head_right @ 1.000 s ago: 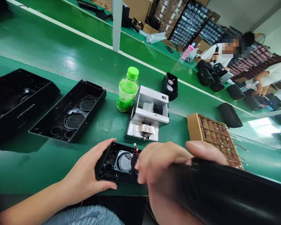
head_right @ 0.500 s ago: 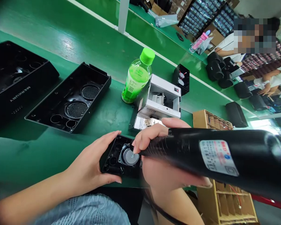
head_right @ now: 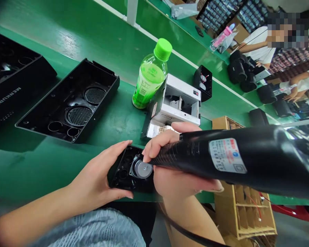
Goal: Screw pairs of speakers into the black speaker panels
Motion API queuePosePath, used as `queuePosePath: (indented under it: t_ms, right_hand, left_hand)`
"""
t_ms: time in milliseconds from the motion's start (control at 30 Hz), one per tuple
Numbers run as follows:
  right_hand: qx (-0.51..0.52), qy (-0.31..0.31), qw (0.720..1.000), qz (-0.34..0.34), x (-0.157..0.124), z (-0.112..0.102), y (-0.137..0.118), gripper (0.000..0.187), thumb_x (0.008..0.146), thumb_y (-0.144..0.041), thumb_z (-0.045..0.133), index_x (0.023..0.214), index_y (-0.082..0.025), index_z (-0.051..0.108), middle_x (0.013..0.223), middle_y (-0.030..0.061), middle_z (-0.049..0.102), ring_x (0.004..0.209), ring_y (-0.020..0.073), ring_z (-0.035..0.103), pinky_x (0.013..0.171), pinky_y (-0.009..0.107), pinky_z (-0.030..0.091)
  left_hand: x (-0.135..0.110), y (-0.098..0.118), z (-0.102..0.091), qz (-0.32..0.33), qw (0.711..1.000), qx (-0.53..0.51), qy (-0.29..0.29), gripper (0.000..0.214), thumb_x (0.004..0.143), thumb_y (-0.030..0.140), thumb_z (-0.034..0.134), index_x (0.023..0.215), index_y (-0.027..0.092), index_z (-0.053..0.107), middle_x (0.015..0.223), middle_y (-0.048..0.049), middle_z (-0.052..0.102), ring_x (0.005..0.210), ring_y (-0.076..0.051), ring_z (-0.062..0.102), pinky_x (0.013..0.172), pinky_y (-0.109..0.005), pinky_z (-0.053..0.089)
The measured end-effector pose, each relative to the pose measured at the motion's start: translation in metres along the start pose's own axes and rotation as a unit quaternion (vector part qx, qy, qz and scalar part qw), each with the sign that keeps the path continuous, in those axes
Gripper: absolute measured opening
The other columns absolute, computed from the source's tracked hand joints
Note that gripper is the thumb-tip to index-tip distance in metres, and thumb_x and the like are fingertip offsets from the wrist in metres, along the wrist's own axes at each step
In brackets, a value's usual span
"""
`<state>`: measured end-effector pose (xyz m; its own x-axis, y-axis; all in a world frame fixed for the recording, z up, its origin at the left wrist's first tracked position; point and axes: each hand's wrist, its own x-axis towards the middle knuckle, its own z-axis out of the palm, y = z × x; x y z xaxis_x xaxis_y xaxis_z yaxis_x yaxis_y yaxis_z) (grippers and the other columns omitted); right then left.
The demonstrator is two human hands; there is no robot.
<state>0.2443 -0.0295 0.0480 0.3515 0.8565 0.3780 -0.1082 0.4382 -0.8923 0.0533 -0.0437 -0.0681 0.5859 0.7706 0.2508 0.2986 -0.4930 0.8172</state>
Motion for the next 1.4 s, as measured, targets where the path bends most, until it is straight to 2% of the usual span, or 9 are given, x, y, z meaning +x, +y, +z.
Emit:
queuePosePath:
  t_ms: [267,467,733,900,967,1033,1100,1200,1400]
  right_hand:
    - [0.007,-0.005,1.000,-0.011,-0.003,0.004,0.009,0.059,0.091,-0.084,0.068,0.110,-0.030,0.082,0.062,-0.0020,0.073,0.041,0.0188,0.058,0.046,0.034,0.053]
    - [0.006,-0.001,1.000,-0.013,-0.006,0.004,0.029,0.069,0.083,-0.092,0.067,0.106,-0.028,0.077,0.060,-0.0051,0.069,0.038,0.0169,0.052,0.039,0.030,0.042]
    - [-0.019,0.072,0.997,0.010,0.009,0.004,-0.017,0.063,0.085,-0.087,0.072,0.104,-0.027,0.071,0.057,-0.0064,0.069,0.039,0.0179,0.055,0.043,0.034,0.051]
    - [-0.010,0.108,0.994,0.032,0.009,0.002,-0.039,0.053,0.082,-0.079,0.082,0.097,-0.029,0.070,0.055,-0.0091,0.064,0.039,0.0146,0.049,0.045,0.030,0.046]
    - [0.005,0.098,0.995,0.027,0.004,-0.002,-0.046,0.049,0.092,-0.077,0.073,0.104,-0.029,0.070,0.060,-0.0081,0.065,0.042,0.0141,0.050,0.048,0.031,0.047]
    - [0.032,0.071,0.997,0.025,-0.002,-0.007,-0.052,0.050,0.104,-0.076,0.056,0.113,-0.028,0.069,0.067,-0.0061,0.067,0.048,0.0138,0.055,0.055,0.032,0.050]
    - [0.057,0.057,0.996,0.023,-0.007,-0.011,-0.058,0.053,0.109,-0.074,0.044,0.120,-0.028,0.066,0.071,-0.0053,0.067,0.054,0.0138,0.058,0.058,0.033,0.051]
    - [0.067,0.076,0.995,0.015,-0.011,-0.015,-0.064,0.050,0.109,-0.073,0.045,0.122,-0.029,0.066,0.071,-0.0062,0.065,0.054,0.0142,0.058,0.057,0.033,0.051]
    - [0.073,0.096,0.993,0.002,-0.008,-0.025,-0.071,0.050,0.108,-0.073,0.049,0.121,-0.030,0.071,0.069,-0.0057,0.063,0.054,0.0153,0.056,0.056,0.034,0.051]
  left_hand:
    - [0.000,0.001,0.000,0.005,1.000,0.000,0.005,0.127,0.080,0.072,0.091,0.177,0.031,0.021,0.171,-0.0201,0.054,0.156,-0.041,0.056,0.124,-0.065,0.055]
    - [-0.001,0.001,0.001,-0.012,1.000,-0.006,0.008,0.126,0.078,0.069,0.095,0.175,0.032,0.025,0.169,-0.0185,0.056,0.154,-0.041,0.058,0.123,-0.064,0.056]
    - [-0.003,-0.003,0.005,-0.020,1.000,-0.011,0.004,0.125,0.080,0.067,0.094,0.177,0.034,0.022,0.172,-0.0159,0.053,0.156,-0.040,0.056,0.126,-0.064,0.053]
    - [-0.003,0.005,0.000,-0.022,0.999,-0.024,0.024,0.125,0.081,0.086,0.081,0.177,0.029,0.025,0.174,-0.0178,0.048,0.158,-0.040,0.051,0.127,-0.061,0.051]
    - [0.002,0.014,-0.005,-0.001,0.998,-0.001,0.056,0.104,0.093,0.076,0.076,0.174,0.027,0.033,0.173,-0.0181,0.048,0.158,-0.038,0.050,0.127,-0.058,0.049]
    - [0.011,0.026,-0.011,0.032,0.995,0.036,0.087,0.073,0.104,0.055,0.074,0.165,0.024,0.047,0.163,-0.0160,0.058,0.150,-0.034,0.056,0.122,-0.053,0.048]
    - [0.024,0.038,-0.015,0.069,0.993,0.044,0.087,0.045,0.107,0.041,0.075,0.146,0.024,0.063,0.141,-0.0097,0.073,0.131,-0.028,0.066,0.112,-0.047,0.048]
    - [0.042,0.052,-0.018,0.101,0.993,0.003,0.066,0.009,0.107,0.028,0.074,0.116,0.026,0.071,0.106,0.0017,0.081,0.101,-0.020,0.073,0.097,-0.042,0.047]
    - [0.054,0.058,-0.015,0.111,0.993,0.000,0.031,0.022,0.108,0.010,0.060,0.118,0.026,0.072,0.101,0.0033,0.081,0.092,-0.016,0.072,0.087,-0.040,0.049]
